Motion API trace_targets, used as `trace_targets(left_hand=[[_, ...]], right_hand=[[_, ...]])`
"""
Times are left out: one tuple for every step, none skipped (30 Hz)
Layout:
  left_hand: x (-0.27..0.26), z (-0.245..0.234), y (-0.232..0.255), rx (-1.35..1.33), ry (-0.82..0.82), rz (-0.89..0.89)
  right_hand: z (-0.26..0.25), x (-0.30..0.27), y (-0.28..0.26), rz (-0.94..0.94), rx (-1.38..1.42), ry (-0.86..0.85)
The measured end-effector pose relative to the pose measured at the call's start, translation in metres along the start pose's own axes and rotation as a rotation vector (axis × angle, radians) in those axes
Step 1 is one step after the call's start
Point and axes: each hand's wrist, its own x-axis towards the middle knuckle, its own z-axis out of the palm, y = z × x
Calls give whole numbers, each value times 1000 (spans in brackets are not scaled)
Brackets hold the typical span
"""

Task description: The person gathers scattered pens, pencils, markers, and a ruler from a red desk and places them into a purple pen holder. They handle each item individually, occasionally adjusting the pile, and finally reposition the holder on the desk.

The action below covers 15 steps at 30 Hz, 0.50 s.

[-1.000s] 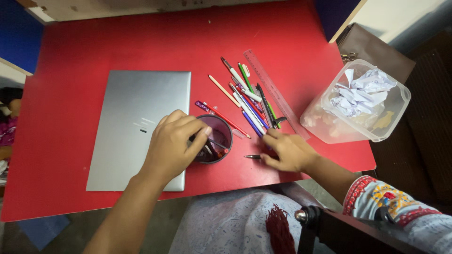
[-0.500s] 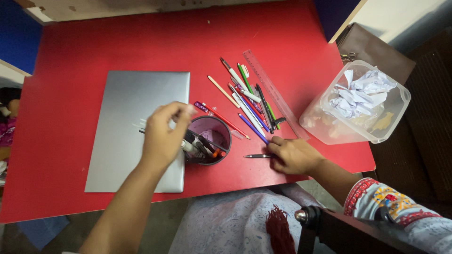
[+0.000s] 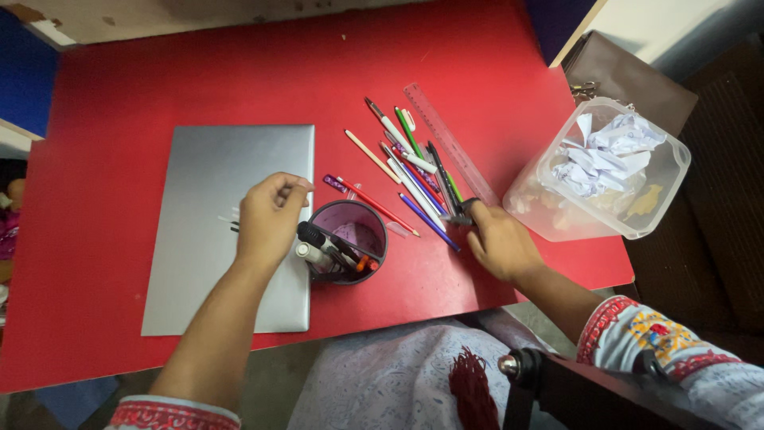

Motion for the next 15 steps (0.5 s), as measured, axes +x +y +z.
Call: trace_targets(left_hand=[[0,2,0,-6,-12,4],[1,4,1,-12,-25,8],[1,7,2,-17,-37,13],[0,8,4,-2,-48,-17],[-1,8,6,13,-59,-45],[-1,8,8,29,-70,-74],[0,7,9,29,-78,-70],[0,7,9,29,-86,-66],[1,7,9,27,-94,-62],[2,7,8,37,-97,-78],[3,6,7,47,-101,-93],[4,6,6,56,-106,-107],[5,4,5,79,-176,-93],[6,1,4,102,-246,-78],[6,-1,3,123,-315,-64]], right_hand=[[-1,3,-2,28,23,7],[-3,6,-5,56,47,13],[-5,9,-7,84,70,20],[-7,12,-9,87,63,11],[-8,14,-11,92,56,4],[-9,16,-12,96,49,-4],[-9,18,-13,102,37,-11],[-9,20,-15,107,24,-18],[-9,21,-15,113,10,-26],[-9,22,-17,104,20,-19],[-10,22,-18,96,30,-10],[-10,23,-19,89,40,-2],[-10,22,-21,50,58,1],[-10,21,-23,12,75,5],[-10,19,-25,-27,91,7]])
